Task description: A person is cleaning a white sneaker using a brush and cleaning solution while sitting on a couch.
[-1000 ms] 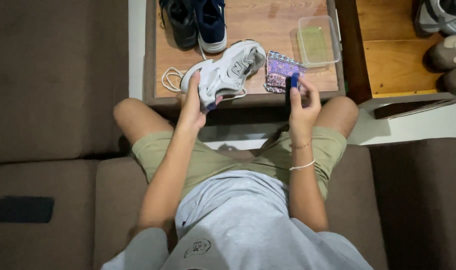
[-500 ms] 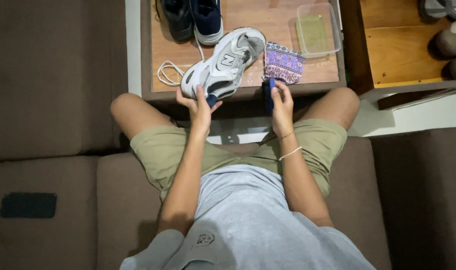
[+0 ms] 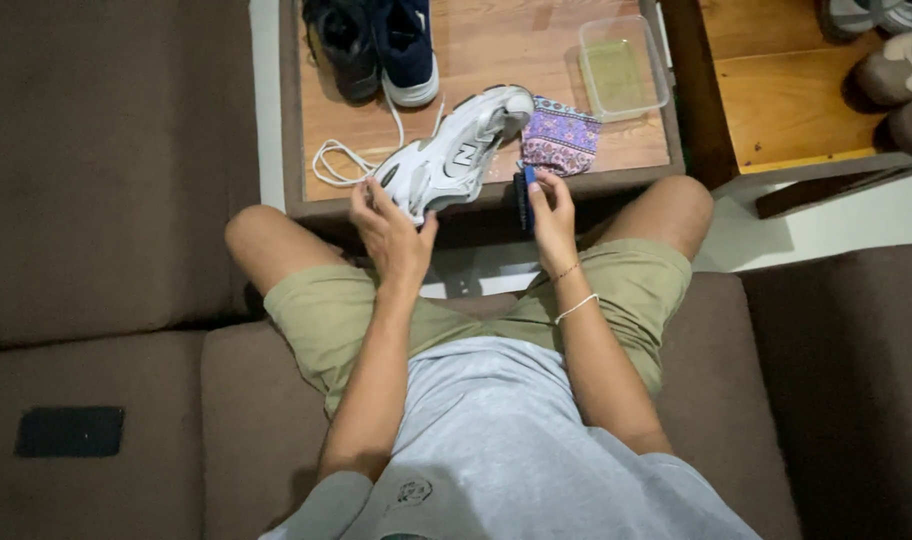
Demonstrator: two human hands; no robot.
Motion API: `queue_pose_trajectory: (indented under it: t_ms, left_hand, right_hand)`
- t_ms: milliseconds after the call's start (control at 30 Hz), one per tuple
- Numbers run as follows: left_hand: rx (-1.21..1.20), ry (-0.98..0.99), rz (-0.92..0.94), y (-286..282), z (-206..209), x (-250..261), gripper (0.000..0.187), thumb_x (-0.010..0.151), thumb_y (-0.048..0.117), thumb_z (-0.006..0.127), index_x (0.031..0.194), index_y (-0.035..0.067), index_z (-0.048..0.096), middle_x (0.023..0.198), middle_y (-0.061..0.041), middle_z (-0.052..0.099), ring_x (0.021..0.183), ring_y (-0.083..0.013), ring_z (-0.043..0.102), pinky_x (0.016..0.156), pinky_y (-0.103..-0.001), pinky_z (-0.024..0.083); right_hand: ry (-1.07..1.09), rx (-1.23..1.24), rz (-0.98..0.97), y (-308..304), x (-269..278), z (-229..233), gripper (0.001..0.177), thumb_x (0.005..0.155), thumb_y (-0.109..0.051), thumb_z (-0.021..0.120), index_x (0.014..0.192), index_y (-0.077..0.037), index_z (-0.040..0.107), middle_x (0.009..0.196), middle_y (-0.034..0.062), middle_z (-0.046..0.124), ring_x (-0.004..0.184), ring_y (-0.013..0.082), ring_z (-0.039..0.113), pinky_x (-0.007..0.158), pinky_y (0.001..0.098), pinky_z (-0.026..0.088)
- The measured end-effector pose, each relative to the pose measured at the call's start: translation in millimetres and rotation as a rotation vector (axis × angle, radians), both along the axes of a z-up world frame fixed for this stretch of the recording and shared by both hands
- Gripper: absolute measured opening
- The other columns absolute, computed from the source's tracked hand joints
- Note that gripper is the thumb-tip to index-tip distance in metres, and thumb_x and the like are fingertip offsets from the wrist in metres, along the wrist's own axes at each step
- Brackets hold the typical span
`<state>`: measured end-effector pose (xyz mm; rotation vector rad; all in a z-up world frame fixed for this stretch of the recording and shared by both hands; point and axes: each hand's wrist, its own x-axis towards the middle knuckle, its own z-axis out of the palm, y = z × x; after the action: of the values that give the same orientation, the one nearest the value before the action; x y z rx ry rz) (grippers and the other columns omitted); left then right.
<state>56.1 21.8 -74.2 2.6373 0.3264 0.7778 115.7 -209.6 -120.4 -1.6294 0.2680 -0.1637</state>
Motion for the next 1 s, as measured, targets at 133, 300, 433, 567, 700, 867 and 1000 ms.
queue_pose_trajectory:
  t_ms: [133, 300, 433, 567, 700, 867, 1000]
  left_hand:
    - [0.008, -0.055, -0.086, 12, 13, 3, 0.106, 0.063, 0.016, 0.096, 0.15, -0.007, 0.04, 0.141, -0.029, 0.034, 0.129, -0.0485, 0.047, 0.109, -0.054, 0.046]
    - [0.358, -0.23, -0.455, 52, 4, 30, 0.056, 0.097, 0.04, 0.066, 0.141, 0.008, 0.056, 0.133, -0.016, 0.057, 0.128, -0.0399, 0.054, 0.094, -0.051, 0.044]
    - [0.456, -0.269, -0.538, 71, 14, 47, 0.044, 0.1, 0.035, 0.062, 0.138, 0.012, 0.064, 0.133, -0.01, 0.067, 0.126, -0.0335, 0.062, 0.093, -0.044, 0.05]
    - [0.58, -0.269, -0.62, 75, 34, 52, 0.037, 0.096, 0.035, 0.066, 0.126, 0.015, 0.062, 0.141, -0.015, 0.063, 0.126, -0.0404, 0.061, 0.09, -0.047, 0.052]
    - [0.731, -0.255, -0.778, 89, 54, 68, 0.015, 0.092, 0.026, 0.07, 0.103, 0.032, 0.063, 0.148, -0.02, 0.057, 0.129, -0.0475, 0.059, 0.082, -0.042, 0.051]
    - [0.787, -0.115, -0.908, 103, 77, 92, 0.016, 0.088, 0.008, 0.072, 0.092, 0.015, 0.058, 0.15, -0.023, 0.052, 0.125, -0.0482, 0.058, 0.062, -0.044, 0.058]
    - [0.856, 0.087, -0.874, 115, 82, 114, 0.016, 0.087, 0.009, 0.065, 0.1, 0.011, 0.055, 0.147, -0.016, 0.056, 0.122, -0.0315, 0.066, 0.078, -0.047, 0.06]
  right_hand:
    - [0.016, -0.012, -0.012, 0, 0, -5, 0.026, 0.101, -0.025, 0.067, 0.126, -0.018, 0.069, 0.119, 0.0115, 0.07, 0.117, 0.024, 0.063, 0.102, 0.0429, 0.049]
    - [-0.009, -0.02, -0.001, -2, -6, -2, 0.026, 0.101, -0.023, 0.067, 0.126, -0.016, 0.069, 0.12, 0.0125, 0.069, 0.118, 0.0246, 0.062, 0.101, 0.0419, 0.05]
    - [0.014, 0.044, -0.02, -6, -2, 1, 0.027, 0.101, -0.024, 0.068, 0.126, -0.016, 0.069, 0.12, 0.0126, 0.069, 0.118, 0.0236, 0.062, 0.101, 0.0413, 0.05]
    - [0.048, 0.137, -0.072, -18, 9, 10, 0.028, 0.101, -0.024, 0.066, 0.128, -0.015, 0.069, 0.122, 0.0101, 0.066, 0.115, 0.0203, 0.059, 0.101, 0.0389, 0.049]
    - [-0.038, 0.124, -0.122, -36, 43, 67, 0.029, 0.103, -0.024, 0.062, 0.13, -0.013, 0.067, 0.122, 0.0105, 0.062, 0.115, 0.022, 0.054, 0.103, 0.0382, 0.047]
    - [-0.238, -0.183, -0.093, -97, 119, 94, 0.029, 0.101, -0.017, 0.06, 0.129, -0.01, 0.06, 0.119, 0.0141, 0.062, 0.11, 0.0248, 0.058, 0.096, 0.0391, 0.05]
    - [-0.353, -0.767, -0.047, -114, 152, 127, 0.044, 0.099, -0.007, 0.067, 0.139, -0.004, 0.048, 0.128, 0.0185, 0.053, 0.116, 0.0352, 0.047, 0.097, 0.0467, 0.042]
